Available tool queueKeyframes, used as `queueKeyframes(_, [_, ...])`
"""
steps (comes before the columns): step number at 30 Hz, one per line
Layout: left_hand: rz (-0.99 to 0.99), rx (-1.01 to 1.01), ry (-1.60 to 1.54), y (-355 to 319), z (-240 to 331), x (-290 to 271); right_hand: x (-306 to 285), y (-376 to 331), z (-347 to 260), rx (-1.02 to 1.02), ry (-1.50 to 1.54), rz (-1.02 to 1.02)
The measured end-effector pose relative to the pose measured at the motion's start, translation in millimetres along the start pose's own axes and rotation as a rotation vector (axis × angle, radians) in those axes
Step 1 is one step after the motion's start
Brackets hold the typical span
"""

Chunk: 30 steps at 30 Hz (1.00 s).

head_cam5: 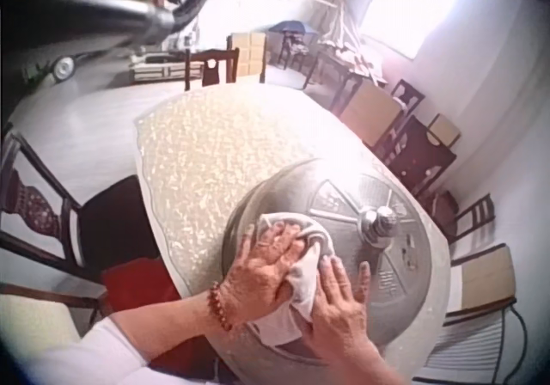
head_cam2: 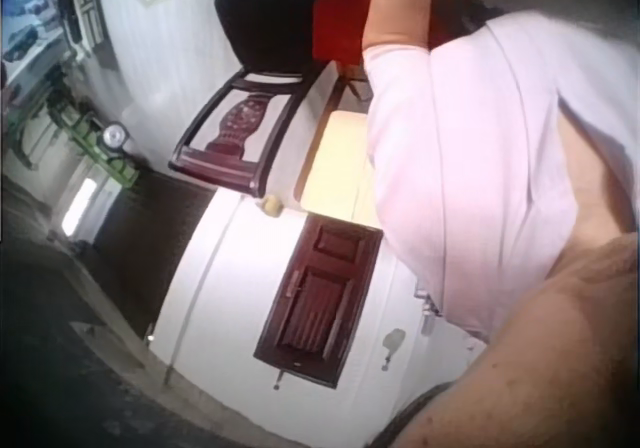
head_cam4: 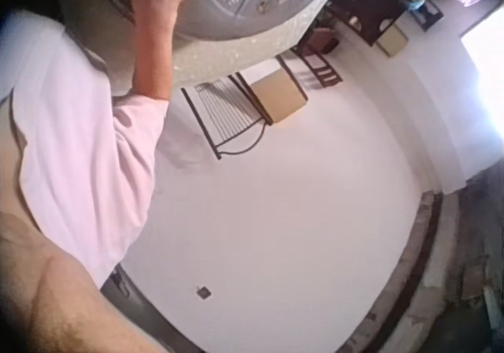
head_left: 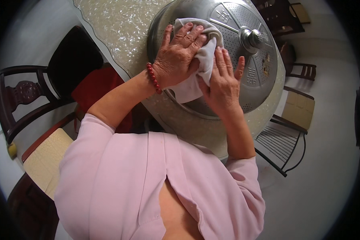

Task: The person wipes the wooden armrest of a dining chair with a white cloth. They then move to a round dining table and wipe the surface of a large metal food cover placed on top of the table. The person uses the cloth to clean the top and sides of the metal cover.

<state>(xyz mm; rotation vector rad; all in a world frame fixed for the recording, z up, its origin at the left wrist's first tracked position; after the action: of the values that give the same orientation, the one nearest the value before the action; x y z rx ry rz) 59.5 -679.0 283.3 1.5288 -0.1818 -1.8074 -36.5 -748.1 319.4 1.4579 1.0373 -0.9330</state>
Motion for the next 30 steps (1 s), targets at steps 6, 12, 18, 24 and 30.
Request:
queueKeyframes(6, [0.034, 0.192, -0.160, -47.1, 19.5, -5.7, -6.6, -34.1, -7.8, -0.168, 0.214, -0.126])
queueKeyframes(12, [0.071, 0.103, -0.002, 17.8, -3.8, -4.8, -0.4, 3.3, 19.7, 0.024, 0.137, 0.008])
queueKeyframes(18, [0.009, 0.253, -0.216, 11.5, 7.4, -7.6, -7.7, -4.9, 14.7, -0.171, 0.328, -0.082])
queueKeyframes(24, [0.046, 0.294, -0.106, 19.4, 13.2, -7.7, -10.9, -11.9, 14.2, -0.084, 0.248, -0.007])
queueKeyframes(30, [0.041, 0.299, -0.082, 38.8, 6.5, 9.0, -0.9, -2.8, 21.0, -0.092, 0.272, 0.046])
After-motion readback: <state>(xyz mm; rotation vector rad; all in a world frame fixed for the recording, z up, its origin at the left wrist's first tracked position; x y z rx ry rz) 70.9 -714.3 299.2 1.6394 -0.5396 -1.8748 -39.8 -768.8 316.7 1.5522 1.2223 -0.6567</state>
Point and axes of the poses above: each hand's wrist, its own y-axis towards the middle knuckle, its own x-axis out of the palm, z = x × y, the point moved 7 cm from there along y, towards the middle knuckle, and after that the axes turned 12 degrees about y, right-handed, at the moved point
